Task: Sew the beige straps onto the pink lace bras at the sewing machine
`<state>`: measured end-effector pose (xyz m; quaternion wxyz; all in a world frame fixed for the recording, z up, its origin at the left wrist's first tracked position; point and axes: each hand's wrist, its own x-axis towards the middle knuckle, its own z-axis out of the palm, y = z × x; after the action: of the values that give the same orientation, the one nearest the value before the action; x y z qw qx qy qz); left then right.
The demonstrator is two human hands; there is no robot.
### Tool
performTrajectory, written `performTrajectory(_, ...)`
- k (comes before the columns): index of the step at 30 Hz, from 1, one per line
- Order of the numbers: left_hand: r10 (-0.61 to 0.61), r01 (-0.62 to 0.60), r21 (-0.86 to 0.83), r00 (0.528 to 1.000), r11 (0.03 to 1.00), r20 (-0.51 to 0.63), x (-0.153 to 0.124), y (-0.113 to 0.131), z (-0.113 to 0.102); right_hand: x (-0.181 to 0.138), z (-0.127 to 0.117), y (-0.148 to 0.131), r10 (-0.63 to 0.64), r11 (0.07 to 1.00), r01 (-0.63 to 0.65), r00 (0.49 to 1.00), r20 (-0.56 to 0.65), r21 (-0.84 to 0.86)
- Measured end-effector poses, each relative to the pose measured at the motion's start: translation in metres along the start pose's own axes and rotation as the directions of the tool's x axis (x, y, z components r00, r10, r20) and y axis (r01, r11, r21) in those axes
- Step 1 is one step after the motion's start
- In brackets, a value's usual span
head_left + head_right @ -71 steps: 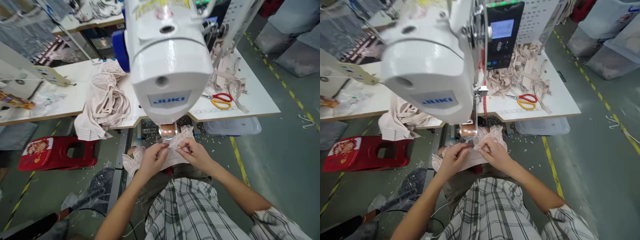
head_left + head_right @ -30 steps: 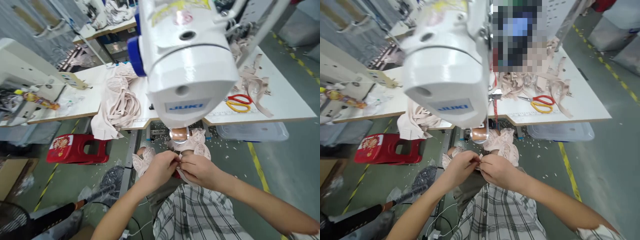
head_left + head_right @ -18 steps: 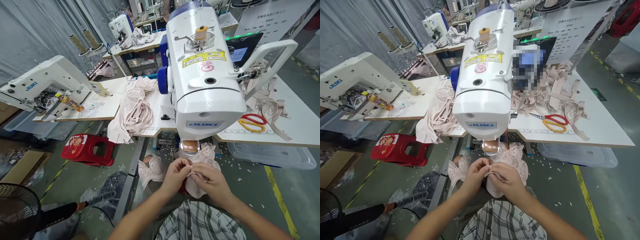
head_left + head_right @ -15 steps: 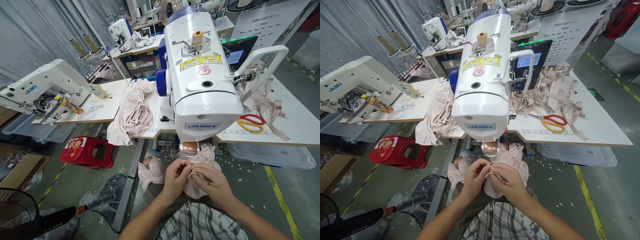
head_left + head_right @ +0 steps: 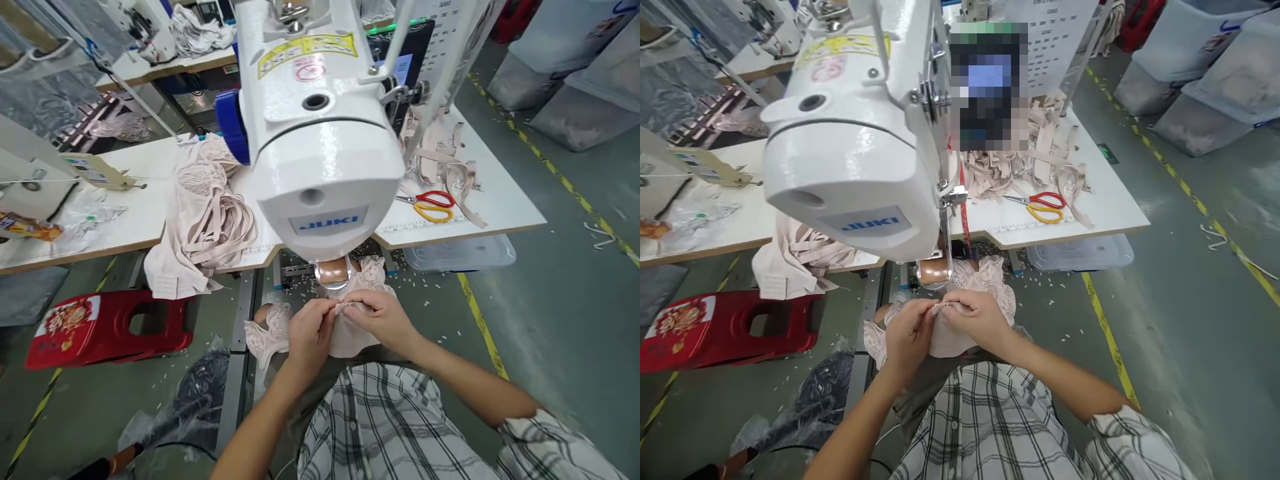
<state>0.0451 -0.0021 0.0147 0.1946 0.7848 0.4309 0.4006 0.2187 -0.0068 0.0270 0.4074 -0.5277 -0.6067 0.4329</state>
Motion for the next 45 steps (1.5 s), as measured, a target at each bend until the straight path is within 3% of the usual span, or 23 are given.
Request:
performTrajectory(4,0.017,-0.017,0.013,1.0,1.0,0.025,0.003,0.007,-0.01,0.011,-0.018,-0.009,0.007,0.994,-0.004,1.0,0.022,-0.105)
performTrajectory(10,0.137,-0.14,0.026,0.986,0.99,0.095,0.015,0.014,-0.022,0.021,-0.036,-0.023,0.038,0.998,-0.019,0.945,0.325,-0.06)
performTrajectory(17,0.109,-0.114,0.027,0.984,0.993,0.144,0.019,0.015,-0.022,0.022,-0.043,-0.024,0.092,0.996,-0.087,0.884,0.459,-0.032)
performTrajectory(21,0.03,-0.032,0.009,0.98,0.999,0.197,0.018,0.013,-0.023,0.022,-0.045,-0.023,0.071,0.997,-0.055,0.874,0.48,-0.048)
performTrajectory(24,-0.03,0.031,0.003,0.95,1.0,0.31,0.023,0.01,-0.025,0.021,-0.044,-0.021,0.08,0.997,-0.064,0.876,0.475,-0.049)
performTrajectory(27,0.02,-0.042,0.046,0.915,0.998,0.403,0.027,0.007,-0.025,0.018,-0.043,-0.019,0.09,0.996,-0.075,0.888,0.451,-0.052)
performTrajectory(29,0.069,-0.133,0.137,0.917,0.982,0.393,0.028,0.008,-0.024,0.014,-0.042,-0.017,0.058,0.997,-0.029,0.913,0.404,-0.078)
performTrajectory(32,0.118,-0.205,0.235,0.933,0.95,0.339,0.028,0.011,-0.019,0.012,-0.039,-0.016,-0.093,0.984,0.133,0.95,0.3,-0.116)
performTrajectory(35,0.077,-0.143,0.226,0.958,0.964,0.277,0.028,0.014,-0.015,0.021,-0.037,-0.021,-0.183,0.96,0.222,0.958,0.22,-0.17)
performTrajectory(38,0.023,-0.07,0.299,0.987,0.952,0.159,0.031,0.009,-0.015,0.042,-0.038,-0.031,-0.137,0.95,0.194,0.963,0.232,-0.243)
performTrajectory(41,0.177,-0.211,0.444,0.977,0.871,0.118,0.033,-0.005,-0.02,0.064,-0.039,-0.041,-0.075,0.923,0.178,0.953,0.295,-0.341)
performTrajectory(45,0.385,-0.43,0.473,0.902,0.769,0.194,0.035,-0.025,-0.028,0.075,-0.039,-0.05,-0.048,0.869,0.204,0.941,0.334,-0.451)
